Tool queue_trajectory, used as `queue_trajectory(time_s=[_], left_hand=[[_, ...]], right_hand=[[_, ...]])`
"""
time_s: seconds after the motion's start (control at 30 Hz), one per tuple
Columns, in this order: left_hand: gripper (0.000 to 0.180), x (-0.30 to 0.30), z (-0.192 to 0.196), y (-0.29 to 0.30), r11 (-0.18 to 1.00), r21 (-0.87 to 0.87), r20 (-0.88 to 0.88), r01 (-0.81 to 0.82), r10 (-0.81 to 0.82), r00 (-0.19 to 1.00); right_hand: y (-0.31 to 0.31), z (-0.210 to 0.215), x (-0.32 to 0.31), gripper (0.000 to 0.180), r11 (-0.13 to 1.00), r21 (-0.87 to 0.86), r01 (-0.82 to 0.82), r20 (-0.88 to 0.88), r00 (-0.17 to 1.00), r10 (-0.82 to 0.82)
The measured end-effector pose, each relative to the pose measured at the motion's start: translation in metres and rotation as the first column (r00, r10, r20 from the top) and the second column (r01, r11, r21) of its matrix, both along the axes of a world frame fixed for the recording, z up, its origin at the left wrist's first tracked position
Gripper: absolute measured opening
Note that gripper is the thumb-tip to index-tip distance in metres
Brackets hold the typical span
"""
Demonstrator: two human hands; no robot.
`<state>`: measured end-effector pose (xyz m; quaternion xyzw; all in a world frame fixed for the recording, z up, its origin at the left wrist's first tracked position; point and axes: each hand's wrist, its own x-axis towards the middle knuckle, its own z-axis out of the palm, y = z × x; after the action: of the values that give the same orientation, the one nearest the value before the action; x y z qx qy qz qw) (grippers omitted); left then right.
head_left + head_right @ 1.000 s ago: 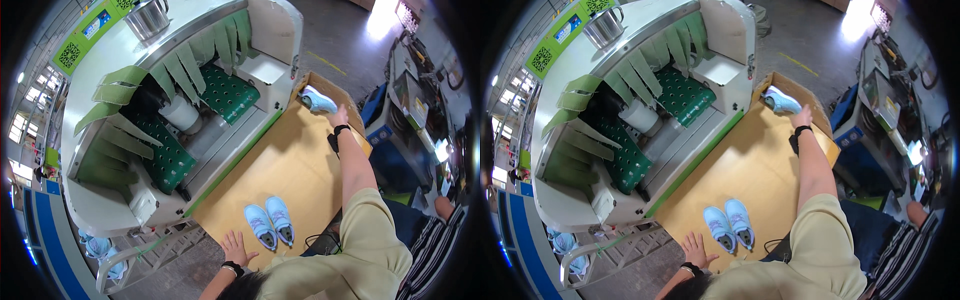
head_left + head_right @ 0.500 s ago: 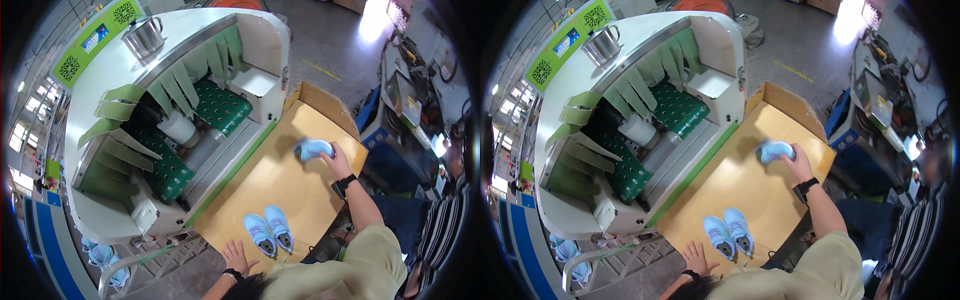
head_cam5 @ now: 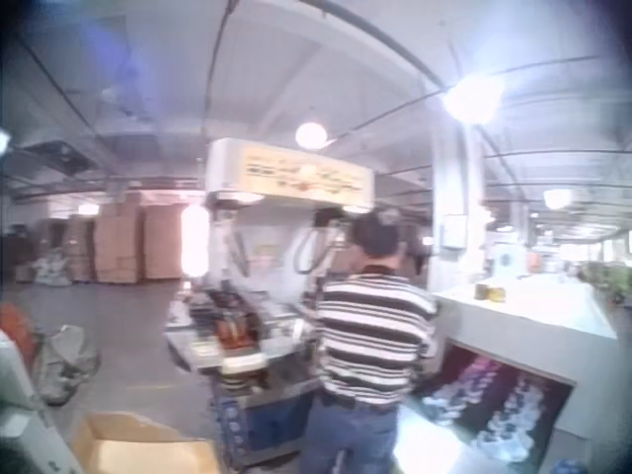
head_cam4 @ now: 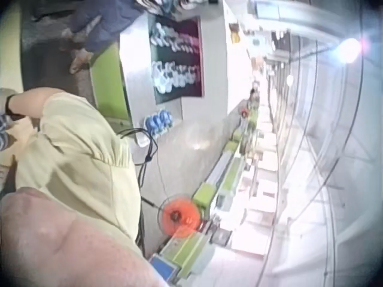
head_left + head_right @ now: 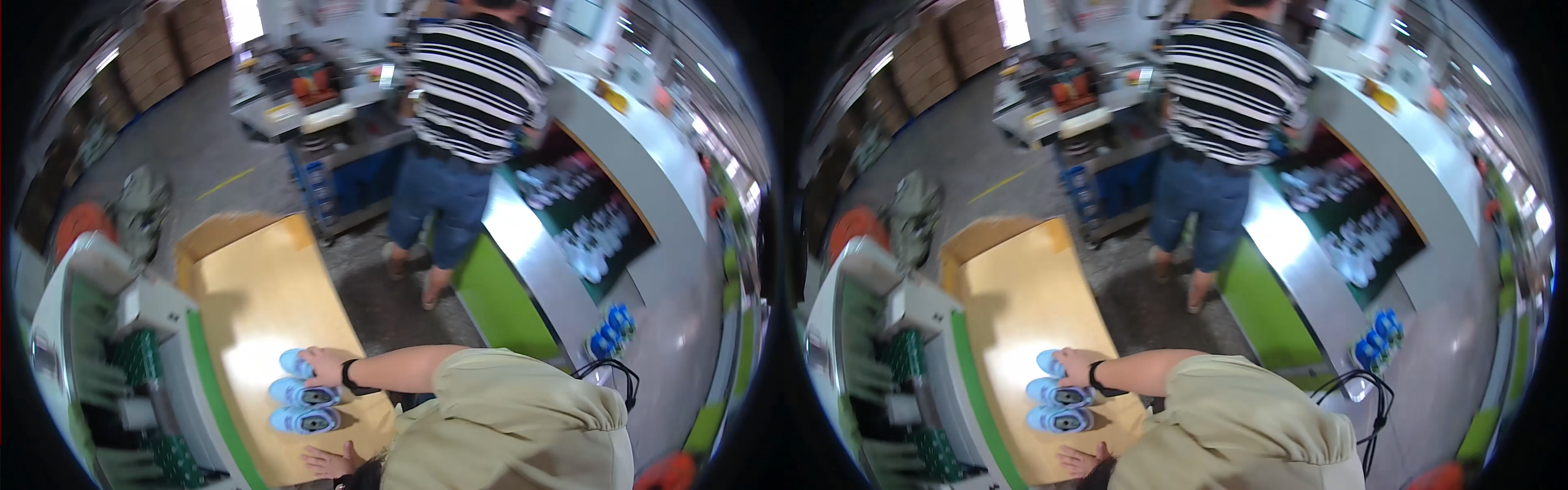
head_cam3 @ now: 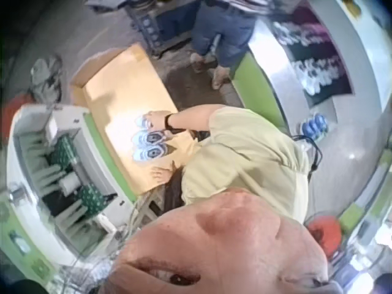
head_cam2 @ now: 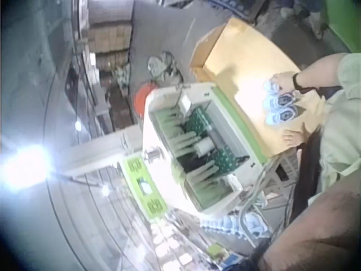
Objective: The person repeatedly picks up light blue sneakers from a wooden table and places them onto a green conveyor belt. The person retrieves the shoes as they return from the machine, handling them one at a time or in pairs throughout the clip.
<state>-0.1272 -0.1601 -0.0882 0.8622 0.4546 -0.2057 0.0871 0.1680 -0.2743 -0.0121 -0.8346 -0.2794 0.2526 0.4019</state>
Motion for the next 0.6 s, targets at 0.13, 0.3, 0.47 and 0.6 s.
queue_trajectory(time_s=[0.13, 0.3, 0.47, 0.6], left_hand=[[0.141, 0.003, 0.003, 0.001, 0.996, 0.046, 0.031, 0.075, -0.076, 0.997], [0.134, 0.009, -0.001, 0.003, 0.996, 0.041, 0.036, 0.073, -0.075, 0.997], [0.137, 0.009, 0.003, 0.015, 0.995, -0.092, 0.072, 0.036, -0.029, 0.997], [0.138, 0.007, 0.008, 0.015, 0.997, -0.082, 0.041, 0.016, -0.013, 0.999]], right_hand=[[-0.046, -0.009, -0.028, 0.085, 0.994, 0.024, 0.102, -0.003, 0.995, -0.102], [-0.081, -0.019, -0.042, 0.081, 0.995, 0.074, 0.073, -0.023, 0.997, -0.072], [-0.057, -0.013, -0.037, 0.09, 0.981, 0.066, 0.182, 0.024, 0.983, -0.184], [-0.033, -0.003, -0.025, 0.079, 0.994, -0.043, 0.104, -0.039, 0.994, -0.106]])
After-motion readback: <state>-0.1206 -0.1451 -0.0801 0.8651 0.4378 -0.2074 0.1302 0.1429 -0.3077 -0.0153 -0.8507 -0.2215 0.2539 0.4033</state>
